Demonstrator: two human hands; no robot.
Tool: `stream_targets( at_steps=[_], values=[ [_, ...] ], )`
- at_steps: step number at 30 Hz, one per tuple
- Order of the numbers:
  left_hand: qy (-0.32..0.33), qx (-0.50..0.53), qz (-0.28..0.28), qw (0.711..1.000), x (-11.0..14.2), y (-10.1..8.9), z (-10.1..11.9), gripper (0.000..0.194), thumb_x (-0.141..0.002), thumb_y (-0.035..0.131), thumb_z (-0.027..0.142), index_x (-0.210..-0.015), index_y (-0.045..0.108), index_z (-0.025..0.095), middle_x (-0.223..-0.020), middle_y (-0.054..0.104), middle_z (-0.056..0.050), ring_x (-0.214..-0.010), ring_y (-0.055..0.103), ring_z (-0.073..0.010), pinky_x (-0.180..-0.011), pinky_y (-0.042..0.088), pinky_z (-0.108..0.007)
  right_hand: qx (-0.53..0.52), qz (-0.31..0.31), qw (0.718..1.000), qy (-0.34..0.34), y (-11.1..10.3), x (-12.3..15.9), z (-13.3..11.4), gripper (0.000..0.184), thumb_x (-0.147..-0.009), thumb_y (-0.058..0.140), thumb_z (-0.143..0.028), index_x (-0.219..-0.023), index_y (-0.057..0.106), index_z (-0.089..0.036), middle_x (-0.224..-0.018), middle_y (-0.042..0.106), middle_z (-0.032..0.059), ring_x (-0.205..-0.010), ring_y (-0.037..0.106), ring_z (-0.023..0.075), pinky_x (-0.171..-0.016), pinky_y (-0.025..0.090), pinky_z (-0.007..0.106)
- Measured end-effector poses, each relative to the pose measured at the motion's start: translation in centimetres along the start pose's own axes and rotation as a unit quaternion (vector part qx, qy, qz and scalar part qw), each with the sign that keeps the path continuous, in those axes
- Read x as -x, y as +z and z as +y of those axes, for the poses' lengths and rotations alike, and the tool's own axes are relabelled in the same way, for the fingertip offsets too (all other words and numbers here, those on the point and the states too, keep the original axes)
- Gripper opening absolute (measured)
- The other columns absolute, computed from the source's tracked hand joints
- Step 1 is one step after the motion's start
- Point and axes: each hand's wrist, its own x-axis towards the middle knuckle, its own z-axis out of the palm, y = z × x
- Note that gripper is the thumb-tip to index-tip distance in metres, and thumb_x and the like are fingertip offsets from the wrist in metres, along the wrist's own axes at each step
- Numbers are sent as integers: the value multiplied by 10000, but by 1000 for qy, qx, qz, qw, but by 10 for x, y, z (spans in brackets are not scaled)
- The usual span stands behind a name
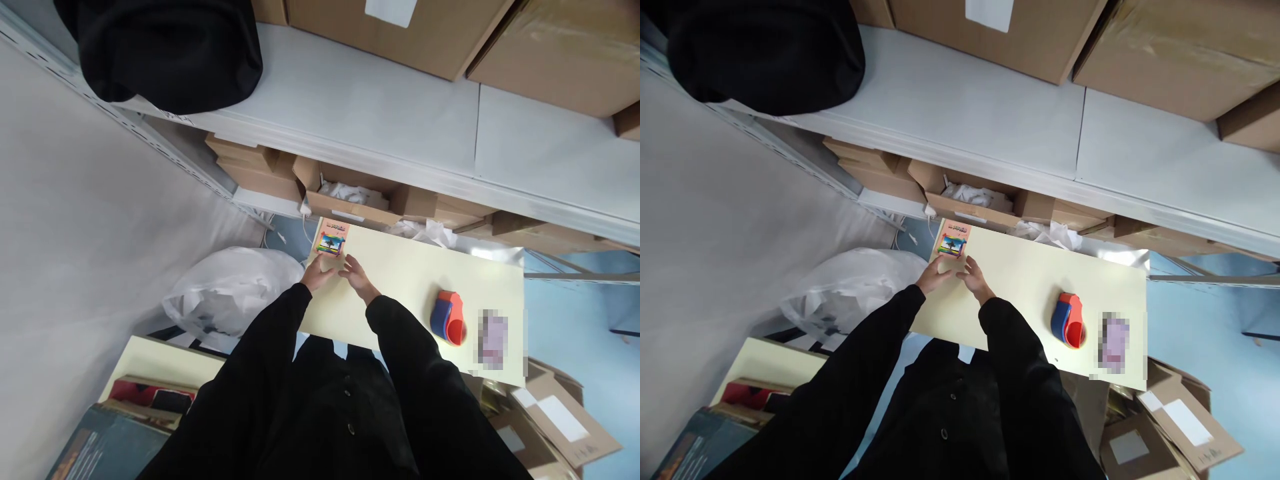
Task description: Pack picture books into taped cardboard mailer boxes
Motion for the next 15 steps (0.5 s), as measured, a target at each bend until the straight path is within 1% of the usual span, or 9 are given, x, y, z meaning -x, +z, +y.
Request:
stream_targets(
  at_steps=[2, 4, 6, 8, 10, 11, 13, 15],
  values=[
    [-15, -23, 4, 1000, 5, 0, 0, 692, -765, 640, 370, -1367, 412, 115, -1445, 433, -157, -1341, 392, -312, -1109, 308, -431, 14, 6, 1000, -10, -7, 7, 1, 731, -677, 638, -230, -1373, 414, -260, -1477, 387, 113, -1291, 460, 286, -978, 475, 441],
    [-13, -40, 9, 999, 16, -1, 0, 657, -789, 607, 361, -1362, 416, 102, -1455, 420, -159, -1351, 381, -295, -1124, 288, -407, 58, 14, 998, -35, -14, 19, 2, 668, -706, 609, -223, -1349, 434, -259, -1441, 436, 111, -1244, 506, 266, -945, 498, 419],
    [-8, -48, 19, 999, 31, -3, -2, 587, -807, 583, 360, -1328, 466, 118, -1425, 463, -144, -1330, 415, -283, -1119, 302, -385, 136, 12, 988, -66, -17, 33, 4, 561, -736, 574, -208, -1290, 490, -252, -1364, 516, 104, -1137, 582, 235, -904, 520, 392],
    [-18, -52, 34, 998, 50, -6, -8, 531, -815, 569, 372, -1289, 514, 138, -1377, 519, -130, -1285, 470, -279, -1092, 344, -368, 216, -24, 972, -92, -12, 44, 4, 446, -762, 540, -184, -1206, 554, -233, -1245, 601, 89, -977, 645, 189, -853, 538, 354],
    [-46, -56, 56, 996, 71, -10, -20, 500, -818, 561, 371, -1264, 540, 145, -1326, 565, -128, -1230, 525, -279, -1052, 389, -361, 271, -85, 952, -113, -1, 49, 3, 363, -782, 521, -164, -1134, 595, -213, -1108, 663, 69, -840, 662, 151, -810, 544, 314],
    [-65, -58, 71, 994, 82, -13, -28, 493, -819, 559, 365, -1259, 545, 143, -1307, 580, -130, -1205, 547, -280, -1030, 409, -358, 291, -119, 941, -123, 8, 50, 3, 333, -793, 517, -162, -1109, 609, -207, -1049, 681, 58, -804, 662, 141, -800, 541, 299],
    [-107, -63, 102, 987, 107, -21, -47, 490, -823, 552, 355, -1262, 542, 136, -1285, 595, -141, -1166, 576, -281, -984, 439, -351, 330, -184, 915, -143, 29, 50, 3, 286, -816, 515, -177, -1077, 629, -205, -983, 697, 45, -806, 663, 141, -802, 531, 284],
    [-153, -72, 119, 978, 133, -32, -68, 501, -830, 544, 362, -1271, 533, 125, -1276, 599, -156, -1138, 596, -283, -945, 456, -339, 377, -246, 879, -154, 55, 47, 5, 264, -830, 521, -193, -1063, 646, -204, -984, 703, 47, -862, 664, 156, -829, 515, 287]
  ],
)
